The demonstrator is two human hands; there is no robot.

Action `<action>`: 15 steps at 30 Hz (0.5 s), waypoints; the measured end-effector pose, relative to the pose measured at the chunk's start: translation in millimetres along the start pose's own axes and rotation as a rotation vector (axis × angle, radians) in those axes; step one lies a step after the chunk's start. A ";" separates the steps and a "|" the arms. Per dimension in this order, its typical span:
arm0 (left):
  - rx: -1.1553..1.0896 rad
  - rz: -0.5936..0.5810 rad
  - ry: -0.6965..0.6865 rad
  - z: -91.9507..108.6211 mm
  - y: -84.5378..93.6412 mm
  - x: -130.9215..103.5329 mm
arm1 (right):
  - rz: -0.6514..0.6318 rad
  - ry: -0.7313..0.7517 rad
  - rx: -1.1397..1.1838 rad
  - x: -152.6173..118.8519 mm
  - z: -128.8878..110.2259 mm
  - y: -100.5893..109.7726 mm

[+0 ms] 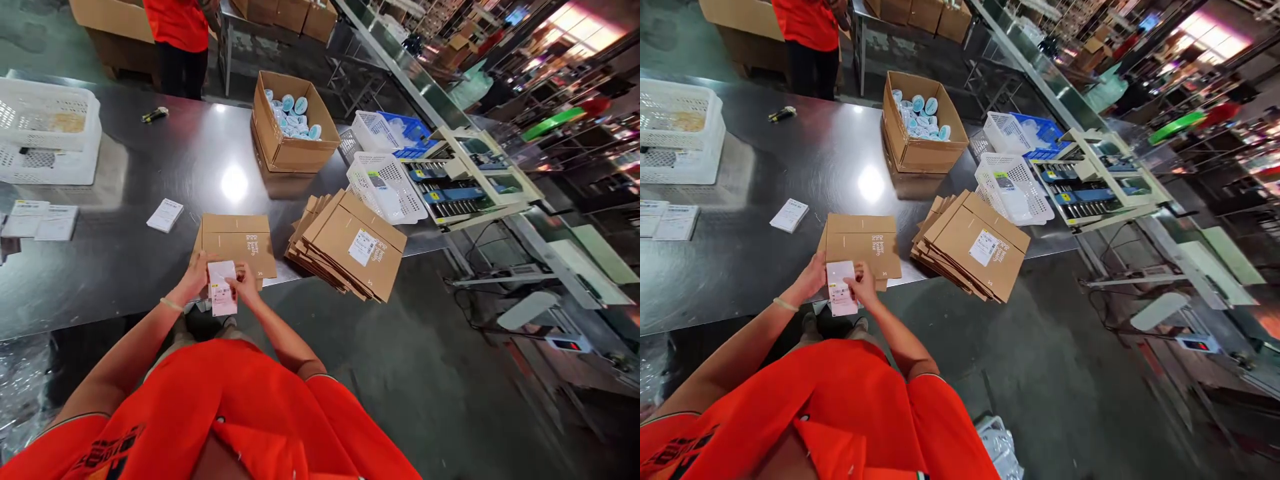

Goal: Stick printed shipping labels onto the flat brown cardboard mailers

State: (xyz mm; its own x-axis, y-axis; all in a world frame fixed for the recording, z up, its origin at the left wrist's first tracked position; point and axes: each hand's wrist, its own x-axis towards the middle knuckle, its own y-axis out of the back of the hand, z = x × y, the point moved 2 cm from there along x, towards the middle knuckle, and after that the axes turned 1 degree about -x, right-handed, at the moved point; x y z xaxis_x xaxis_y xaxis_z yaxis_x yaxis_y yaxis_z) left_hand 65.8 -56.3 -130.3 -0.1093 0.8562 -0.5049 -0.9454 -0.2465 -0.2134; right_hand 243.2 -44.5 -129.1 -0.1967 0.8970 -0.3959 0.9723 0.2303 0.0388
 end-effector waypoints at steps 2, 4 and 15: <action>-0.017 -0.063 -0.008 -6.2 -4.0 -8.9 | 0.044 0.033 -0.053 8.3 -4.4 5.2; 0.026 -0.105 -0.033 -10.7 -8.9 -15.9 | 0.034 0.057 -0.089 15.7 -7.0 8.8; 0.098 0.041 0.144 -34.7 -31.5 11.0 | 0.074 0.222 -0.393 6.9 21.4 47.4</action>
State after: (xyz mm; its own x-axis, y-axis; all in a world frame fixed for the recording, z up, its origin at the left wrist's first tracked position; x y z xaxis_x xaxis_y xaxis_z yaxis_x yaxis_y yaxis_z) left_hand 105.1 -54.9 -158.1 -0.1097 0.7705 -0.6279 -0.9671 -0.2286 -0.1115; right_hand 290.6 -35.4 -149.7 -0.1927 0.9656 -0.1745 0.8716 0.2501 0.4216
